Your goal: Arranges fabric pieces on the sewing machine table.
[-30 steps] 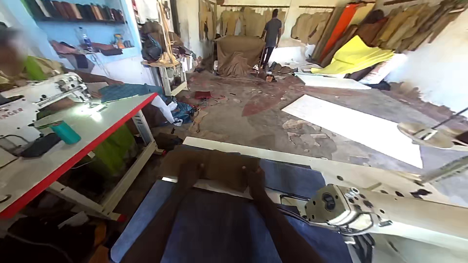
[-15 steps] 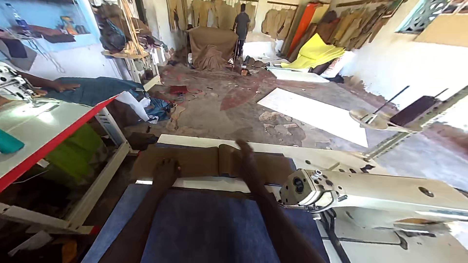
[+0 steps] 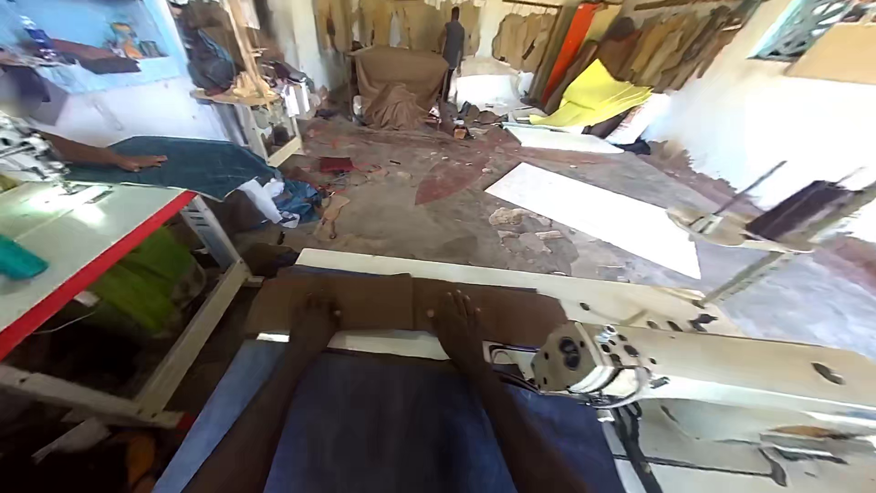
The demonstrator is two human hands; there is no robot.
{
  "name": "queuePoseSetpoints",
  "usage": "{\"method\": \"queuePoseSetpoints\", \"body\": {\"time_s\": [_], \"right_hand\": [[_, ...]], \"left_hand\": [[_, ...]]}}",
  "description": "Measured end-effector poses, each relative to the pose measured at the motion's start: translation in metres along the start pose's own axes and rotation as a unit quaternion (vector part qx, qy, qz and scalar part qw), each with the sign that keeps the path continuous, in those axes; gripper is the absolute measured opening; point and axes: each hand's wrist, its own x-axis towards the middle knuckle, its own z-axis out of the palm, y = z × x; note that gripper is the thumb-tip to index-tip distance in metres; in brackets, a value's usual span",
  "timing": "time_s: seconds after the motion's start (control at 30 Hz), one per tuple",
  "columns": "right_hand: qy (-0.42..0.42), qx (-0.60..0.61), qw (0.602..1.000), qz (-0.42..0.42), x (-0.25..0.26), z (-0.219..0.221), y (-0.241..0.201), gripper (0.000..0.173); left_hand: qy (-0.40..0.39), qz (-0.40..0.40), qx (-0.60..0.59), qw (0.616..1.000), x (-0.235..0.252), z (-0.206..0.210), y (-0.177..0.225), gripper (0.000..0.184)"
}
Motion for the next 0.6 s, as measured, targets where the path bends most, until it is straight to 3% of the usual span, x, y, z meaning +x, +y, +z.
{"method": "queuePoseSetpoints", "body": {"time_s": [0.13,0.23,0.3,0.33,0.4,0.47,0.53,0.6], "right_hand": [[-0.007,-0.05,0.999,-0.015,-0.006,0.022,0.006,0.078],[-0.001,-0.054,0.998,-0.012,-0.006,0.025,0.01,0.08],[0.001,-0.053,0.999,-0.006,-0.005,0.026,0.009,0.08],[0.0,-0.057,0.998,-0.005,-0.006,0.026,0.009,0.081],[0.0,-0.066,0.998,-0.006,-0.007,0.026,0.01,0.081],[-0.003,-0.068,0.998,-0.004,-0.006,0.025,0.009,0.082],[0.004,-0.065,0.998,-0.004,-0.007,0.025,0.009,0.08],[0.008,-0.069,0.998,-0.004,-0.008,0.026,0.009,0.081]], "left_hand": [[0.025,0.006,-0.055,0.998,0.002,-0.012,-0.021,0.047],[0.141,-0.083,-0.094,0.982,-0.003,-0.021,-0.059,0.052],[0.171,-0.221,-0.2,0.939,-0.008,-0.033,-0.081,0.068],[0.17,-0.297,-0.275,0.898,-0.01,-0.035,-0.091,0.078],[0.137,-0.384,-0.367,0.836,-0.014,-0.039,-0.106,0.086],[0.113,-0.386,-0.378,0.834,-0.015,-0.046,-0.113,0.071],[0.143,-0.355,-0.376,0.844,-0.017,-0.048,-0.116,0.047],[0.194,-0.323,-0.393,0.839,-0.017,-0.052,-0.11,0.036]]}}
